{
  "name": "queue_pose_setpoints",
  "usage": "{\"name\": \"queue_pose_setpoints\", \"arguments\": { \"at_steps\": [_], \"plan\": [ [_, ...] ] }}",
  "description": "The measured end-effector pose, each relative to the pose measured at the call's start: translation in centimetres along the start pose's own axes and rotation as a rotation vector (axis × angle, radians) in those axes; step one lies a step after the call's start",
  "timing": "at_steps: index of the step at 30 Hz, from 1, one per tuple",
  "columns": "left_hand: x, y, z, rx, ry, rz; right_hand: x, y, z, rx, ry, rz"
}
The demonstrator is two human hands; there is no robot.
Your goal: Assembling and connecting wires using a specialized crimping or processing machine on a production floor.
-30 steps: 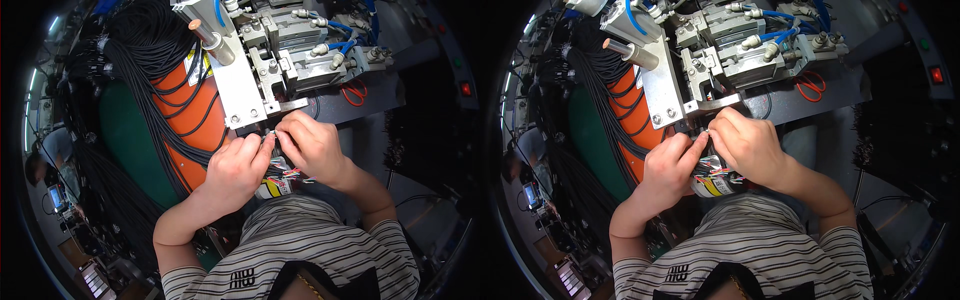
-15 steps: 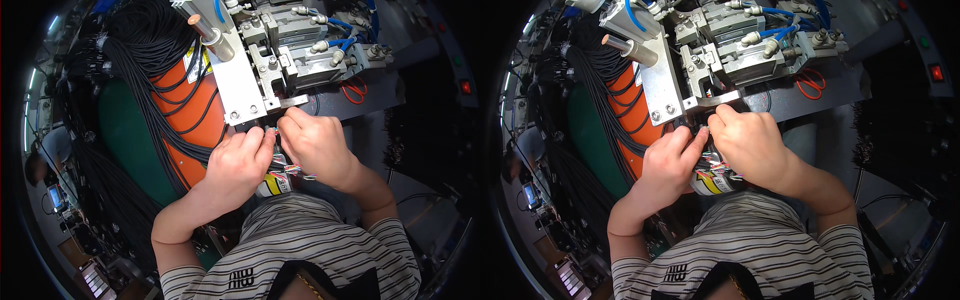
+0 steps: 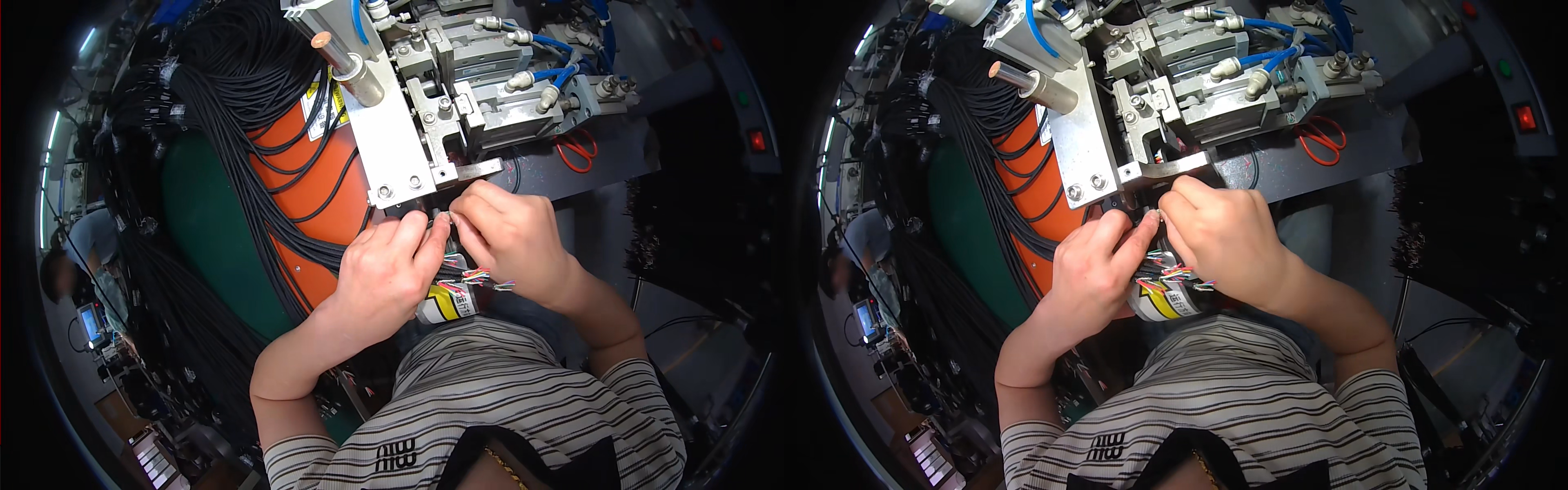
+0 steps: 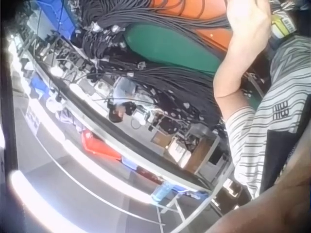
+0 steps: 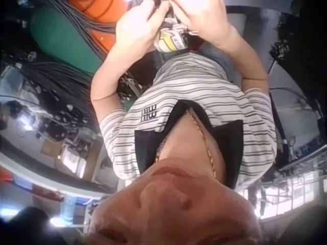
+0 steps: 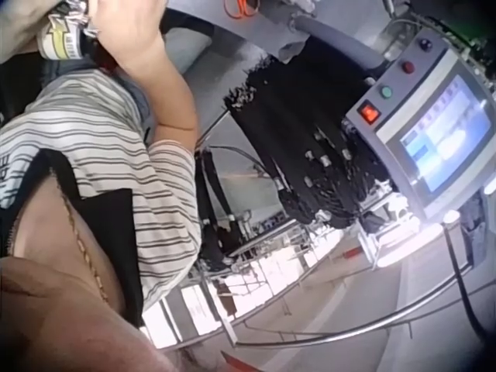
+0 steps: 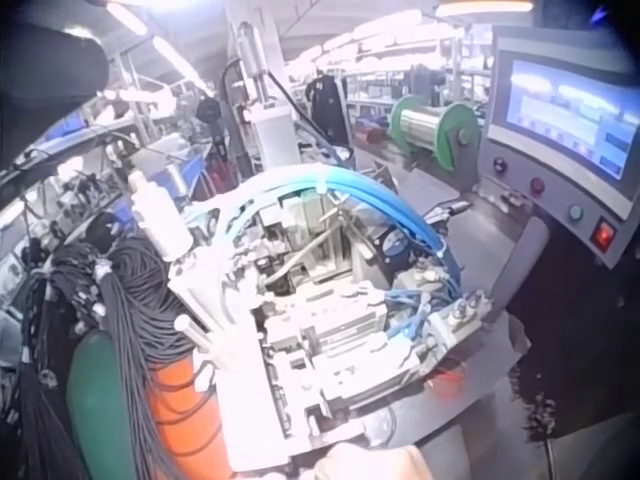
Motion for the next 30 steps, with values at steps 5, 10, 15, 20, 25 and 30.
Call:
{"name": "queue_pose_setpoints", "arguments": {
  "at_steps": [5,10,15,20,25,30],
  "plan": [
    [0.1,0.0,0.0,0.034,0.040,-0.001,-0.6,0.5,-0.6,-0.089,0.034,0.151],
    [-0.4,0.5,0.5,0.089,0.091,0.158,0.9,-0.8,0.2,-0.062,-0.206,-0.333],
    [-1.9,0.9,3.2,0.193,0.133,0.169,0.8,-0.9,0.2,-0.088,-0.233,-0.373],
    [-1.7,0.7,3.8,0.136,0.197,0.166,0.2,-1.1,0.5,0.024,-0.141,-0.223],
    [-2.0,0.3,3.6,0.187,0.118,0.124,-0.1,-1.4,0.7,0.140,-0.070,-0.138],
    [-1.6,0.5,3.2,0.094,0.059,0.023,-0.2,-1.8,0.8,0.204,-0.050,-0.144]
  ]
}}
Point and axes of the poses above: each hand's wrist, its own z-axis away from the middle knuckle, its own y-axis out of the back of the hand, x = y × z, the point moved 1 cm from there along -z, towards the middle knuckle, and after that the axes turned 10 degrees about z, right-handed, at the moved point
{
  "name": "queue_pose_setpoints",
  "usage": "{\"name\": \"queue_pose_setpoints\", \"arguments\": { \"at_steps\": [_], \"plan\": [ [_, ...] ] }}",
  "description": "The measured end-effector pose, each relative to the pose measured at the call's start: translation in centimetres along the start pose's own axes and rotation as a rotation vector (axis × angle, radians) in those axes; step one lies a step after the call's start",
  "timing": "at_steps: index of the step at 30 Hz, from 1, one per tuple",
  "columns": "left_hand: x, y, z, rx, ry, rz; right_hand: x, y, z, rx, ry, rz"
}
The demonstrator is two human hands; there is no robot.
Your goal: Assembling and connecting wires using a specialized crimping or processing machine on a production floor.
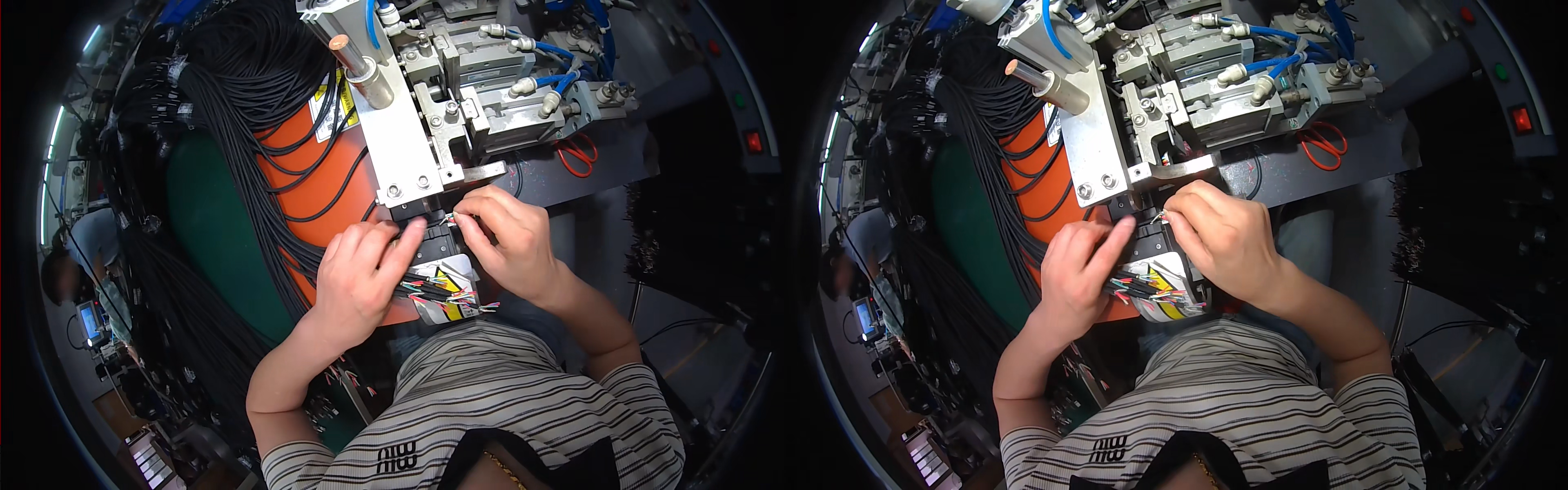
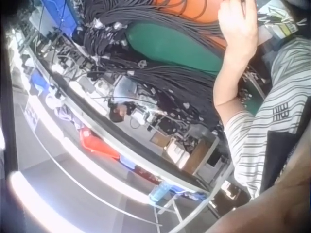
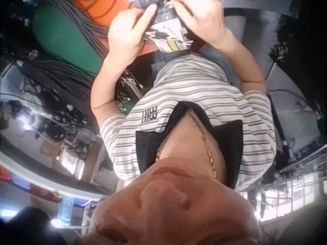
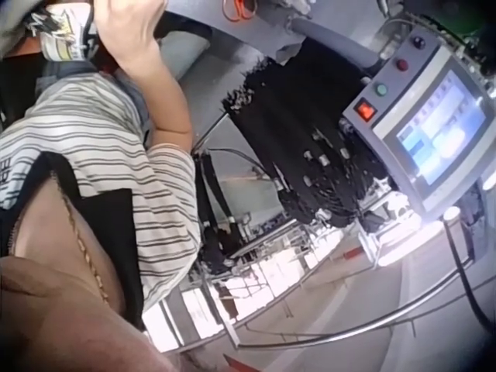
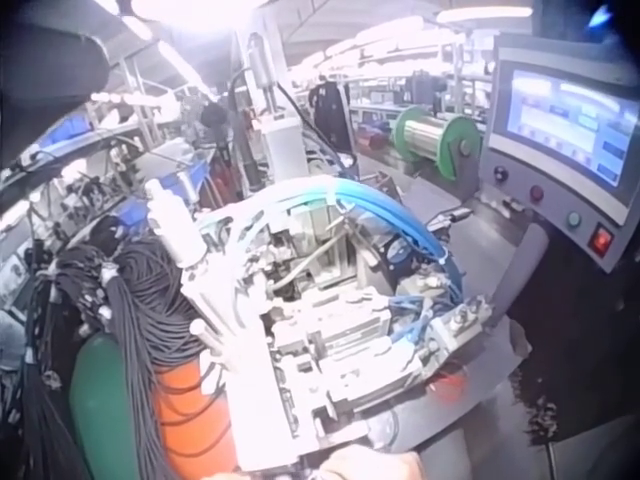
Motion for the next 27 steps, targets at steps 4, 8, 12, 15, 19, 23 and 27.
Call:
{"name": "queue_pose_setpoints", "arguments": {
  "at_steps": [4,8,12,15,19,23,27],
  "plan": [
    [0.6,1.2,-1.2,-0.191,-0.033,-0.099,0.2,0.2,-0.1,-0.020,0.011,0.011],
    [0.7,1.4,-1.5,-0.292,-0.037,-0.145,0.3,0.3,-0.1,-0.031,0.060,0.021],
    [0.7,1.4,-1.7,-0.301,-0.035,-0.152,0.3,0.2,0.0,-0.005,0.085,0.040],
    [0.8,1.5,-1.7,-0.301,-0.030,-0.145,0.4,0.0,0.1,0.006,0.100,0.049],
    [0.8,1.4,-1.7,-0.305,-0.023,-0.134,0.3,0.0,0.2,0.017,0.116,0.071],
    [0.8,1.3,-1.5,-0.297,-0.024,-0.137,0.2,0.1,0.1,0.004,0.100,0.073],
    [0.8,1.3,-1.5,-0.287,-0.022,-0.134,0.1,0.2,-0.1,-0.030,0.070,0.079]
  ]
}}
Point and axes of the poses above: each hand's wrist, its own z-axis away from the middle knuckle, its own y-axis out of the back of the hand, x = y × z, the point moved 1 cm from there along -z, towards the middle knuckle, and after that the axes turned 10 degrees about z, right-handed, at the moved point
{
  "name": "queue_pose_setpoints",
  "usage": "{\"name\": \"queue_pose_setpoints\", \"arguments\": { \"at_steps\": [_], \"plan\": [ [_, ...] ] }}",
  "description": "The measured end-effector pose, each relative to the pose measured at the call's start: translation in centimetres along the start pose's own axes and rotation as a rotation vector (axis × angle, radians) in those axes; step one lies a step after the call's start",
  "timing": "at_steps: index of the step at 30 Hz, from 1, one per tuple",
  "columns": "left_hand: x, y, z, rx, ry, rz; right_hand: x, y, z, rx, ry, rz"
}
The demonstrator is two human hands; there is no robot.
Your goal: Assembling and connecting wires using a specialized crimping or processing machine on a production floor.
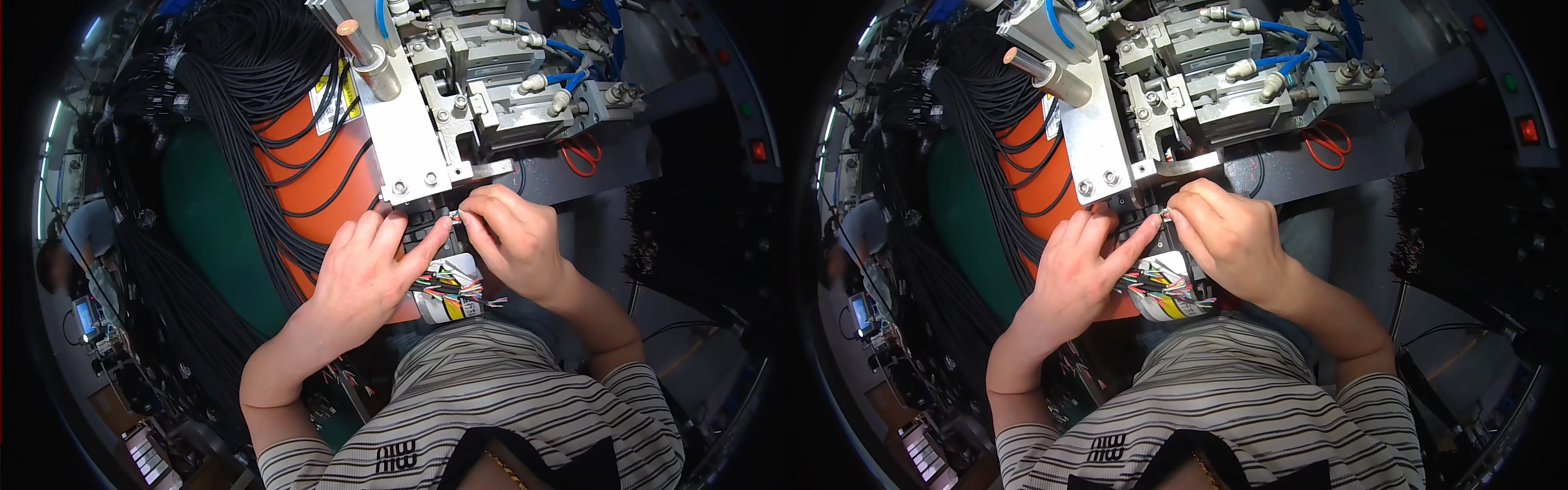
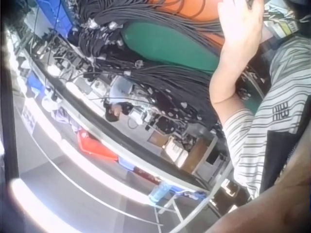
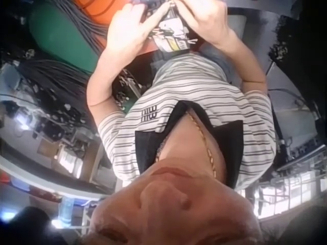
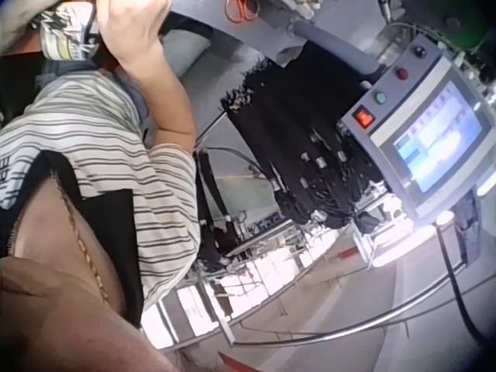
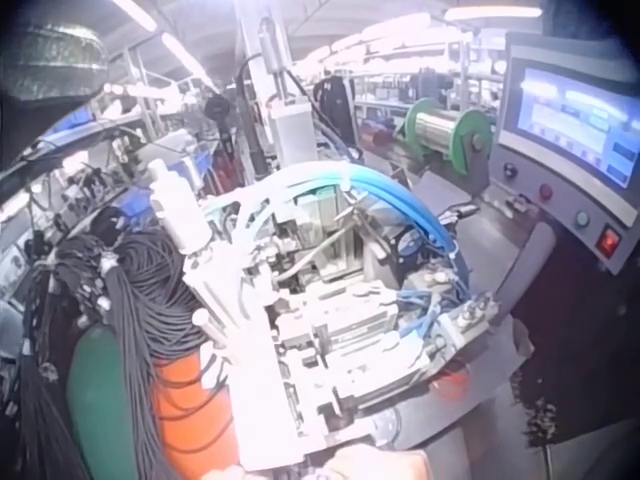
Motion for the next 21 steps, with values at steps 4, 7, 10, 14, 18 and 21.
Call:
{"name": "queue_pose_setpoints", "arguments": {
  "at_steps": [4,7,10,14,18,21],
  "plan": [
    [0.0,-0.1,0.0,0.013,0.004,0.016,-0.6,1.2,-0.9,-0.139,-0.008,0.102],
    [0.0,-0.3,0.0,0.046,-0.001,0.019,-0.3,1.3,-1.2,-0.197,-0.007,0.124],
    [-0.5,-1.3,0.8,0.179,0.078,0.177,0.4,1.1,-1.2,-0.190,-0.005,0.071],
    [-1.2,-1.8,2.3,0.331,0.065,0.175,0.7,0.8,-0.7,-0.255,-0.181,-0.144],
    [-1.1,-2.4,2.6,0.361,0.139,0.186,0.3,1.1,-0.5,-0.224,-0.169,-0.068],
    [-1.3,-2.8,2.5,0.382,0.192,0.219,-0.9,2.5,-0.5,-0.326,-0.330,-0.482]
  ]
}}
Point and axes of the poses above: each hand's wrist, its own z-axis away from the middle knuckle, its own y-axis out of the back of the hand, x = y × z, the point moved 1 cm from there along -z, towards the middle knuckle, and after that the axes turned 10 degrees about z, right-handed, at the moved point
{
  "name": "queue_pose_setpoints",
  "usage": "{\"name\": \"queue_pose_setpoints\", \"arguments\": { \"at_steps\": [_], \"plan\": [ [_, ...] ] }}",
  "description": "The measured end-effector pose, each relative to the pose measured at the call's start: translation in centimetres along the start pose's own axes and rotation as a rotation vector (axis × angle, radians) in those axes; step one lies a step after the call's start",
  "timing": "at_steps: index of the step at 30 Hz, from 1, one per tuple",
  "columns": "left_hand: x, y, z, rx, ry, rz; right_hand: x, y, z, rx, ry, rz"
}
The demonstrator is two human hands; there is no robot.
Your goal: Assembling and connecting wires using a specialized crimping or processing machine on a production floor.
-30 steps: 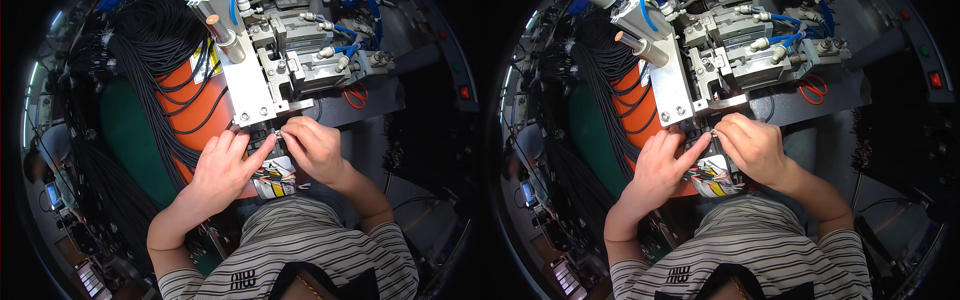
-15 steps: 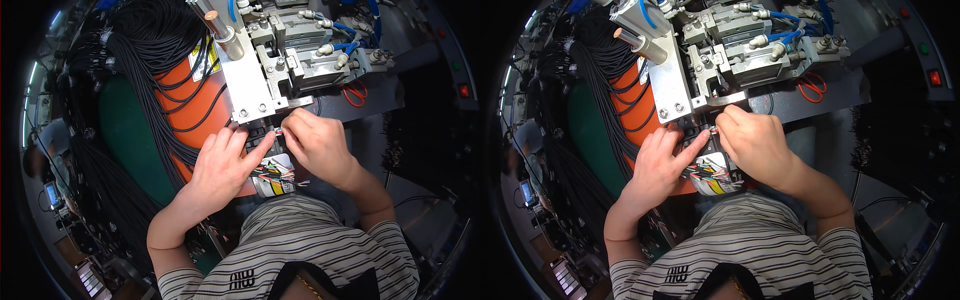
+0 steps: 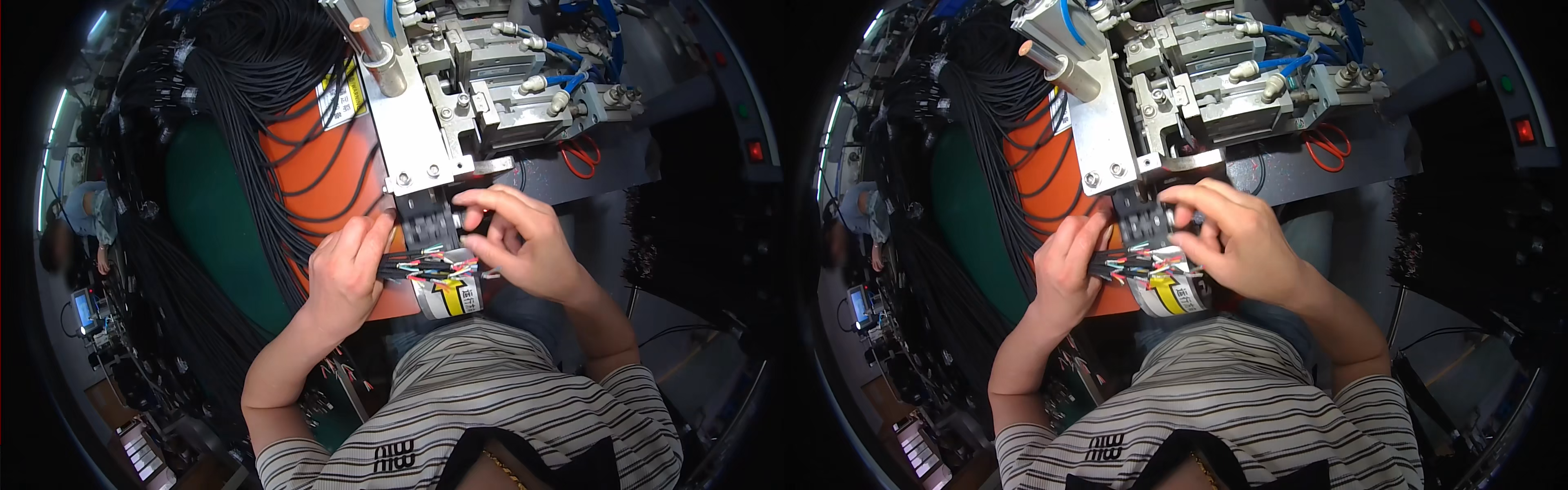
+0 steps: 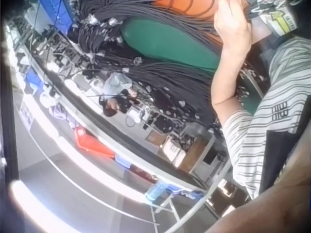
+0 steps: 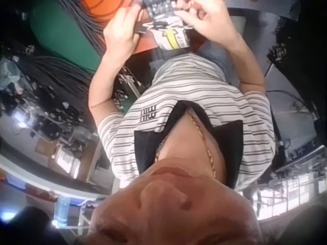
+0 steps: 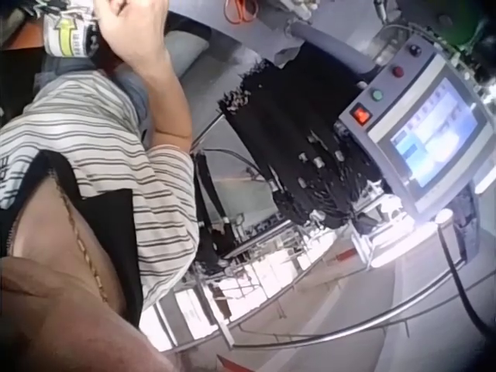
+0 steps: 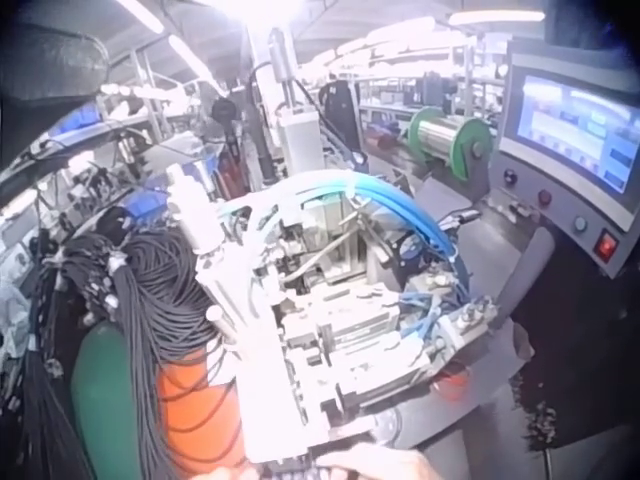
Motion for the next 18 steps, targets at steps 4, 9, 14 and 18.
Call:
{"name": "queue_pose_setpoints", "arguments": {
  "at_steps": [4,9,14,18],
  "plan": [
    [0.8,-0.2,-1.1,-0.011,-0.001,0.123,-0.1,-1.1,0.1,-0.127,0.212,-0.069],
    [1.3,0.8,-1.6,-0.024,-0.079,0.328,0.8,-1.4,0.0,0.071,0.136,-0.061],
    [2.4,-0.1,-2.0,0.130,-0.132,0.303,0.0,-1.7,1.0,-0.081,-0.111,-0.504],
    [2.2,-0.4,-2.9,0.083,-0.091,0.463,0.7,-1.2,0.1,-0.155,-0.274,-0.805]
  ]
}}
Point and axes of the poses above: each hand's wrist, its own z-axis away from the middle knuckle, its own y-axis out of the back of the hand, x = y × z, the point moved 1 cm from there along -z, towards the middle knuckle, and after that the axes turned 10 degrees about z, right-handed, at the moved point
